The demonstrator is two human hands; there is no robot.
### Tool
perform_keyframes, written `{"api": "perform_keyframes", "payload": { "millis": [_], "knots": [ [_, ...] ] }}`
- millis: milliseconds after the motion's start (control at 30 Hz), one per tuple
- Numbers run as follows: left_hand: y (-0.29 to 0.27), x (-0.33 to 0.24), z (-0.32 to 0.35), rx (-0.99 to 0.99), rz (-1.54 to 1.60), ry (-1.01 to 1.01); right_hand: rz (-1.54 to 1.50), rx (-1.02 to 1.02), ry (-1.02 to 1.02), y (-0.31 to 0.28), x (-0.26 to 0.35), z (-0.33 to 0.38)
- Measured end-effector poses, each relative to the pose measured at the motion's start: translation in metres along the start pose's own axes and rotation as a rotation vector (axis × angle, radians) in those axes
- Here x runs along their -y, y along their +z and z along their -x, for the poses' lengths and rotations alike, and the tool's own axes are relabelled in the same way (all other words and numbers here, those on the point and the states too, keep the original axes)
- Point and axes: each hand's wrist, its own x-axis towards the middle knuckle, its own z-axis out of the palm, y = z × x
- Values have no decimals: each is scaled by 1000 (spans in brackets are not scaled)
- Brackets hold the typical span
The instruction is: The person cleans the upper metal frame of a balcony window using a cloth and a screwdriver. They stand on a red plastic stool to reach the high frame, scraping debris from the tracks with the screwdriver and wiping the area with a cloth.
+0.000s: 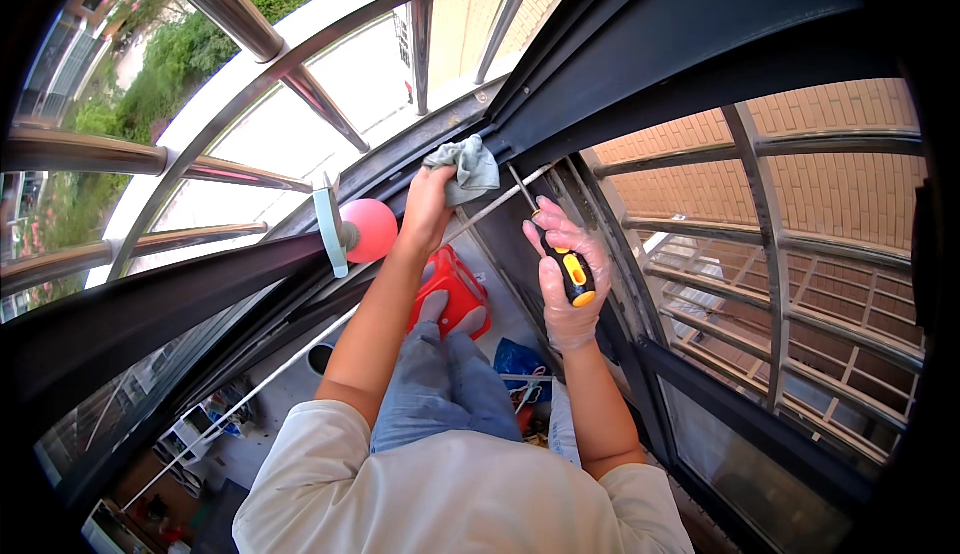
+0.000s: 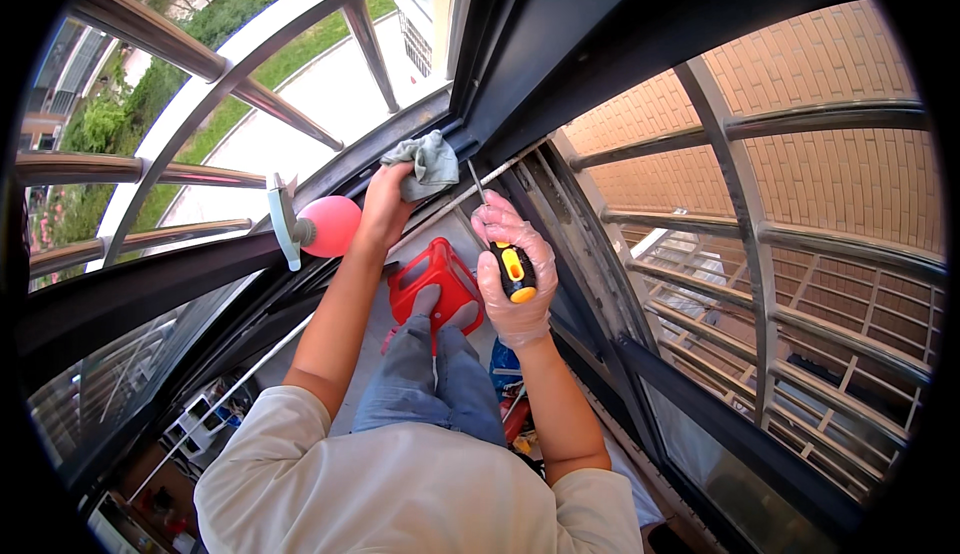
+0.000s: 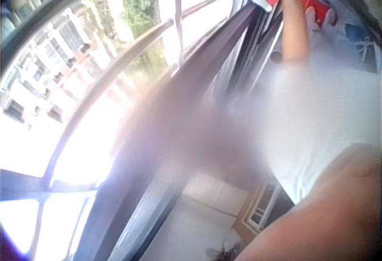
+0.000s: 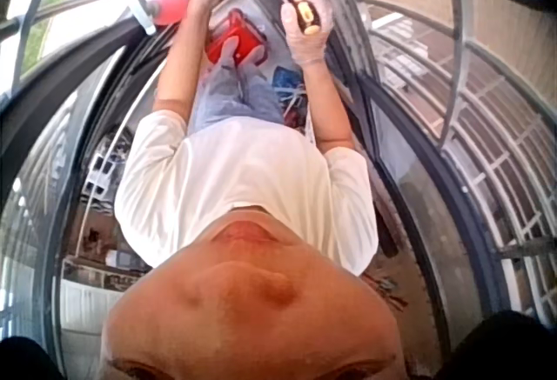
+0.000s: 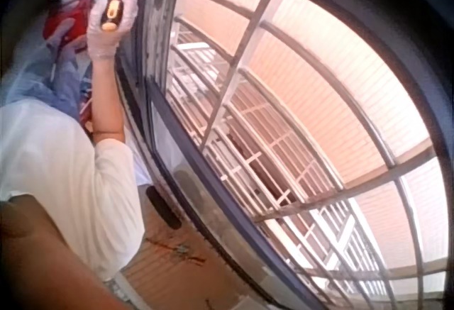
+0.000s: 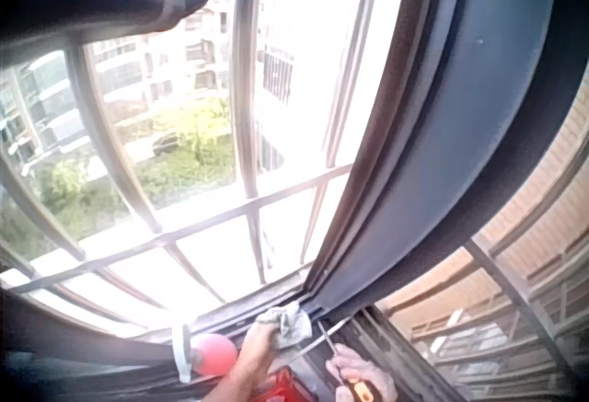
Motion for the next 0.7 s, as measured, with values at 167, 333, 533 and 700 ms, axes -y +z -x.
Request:
{"api": "perform_keyframes", "payload": {
  "millis": [167, 333, 533, 700],
  "knots": [
    [4, -2, -1, 62, -16, -24, 119, 44, -48, 2, -3, -3],
    [4, 9, -7, 5, 79, 44, 180, 147, -77, -2, -3, -2],
    [-8, 9, -6, 81, 310, -117, 115, 177, -43, -4, 6, 5],
    [-9, 11, -11, 109, 444, -215, 97, 189, -27, -4, 10, 3]
  ]
}}
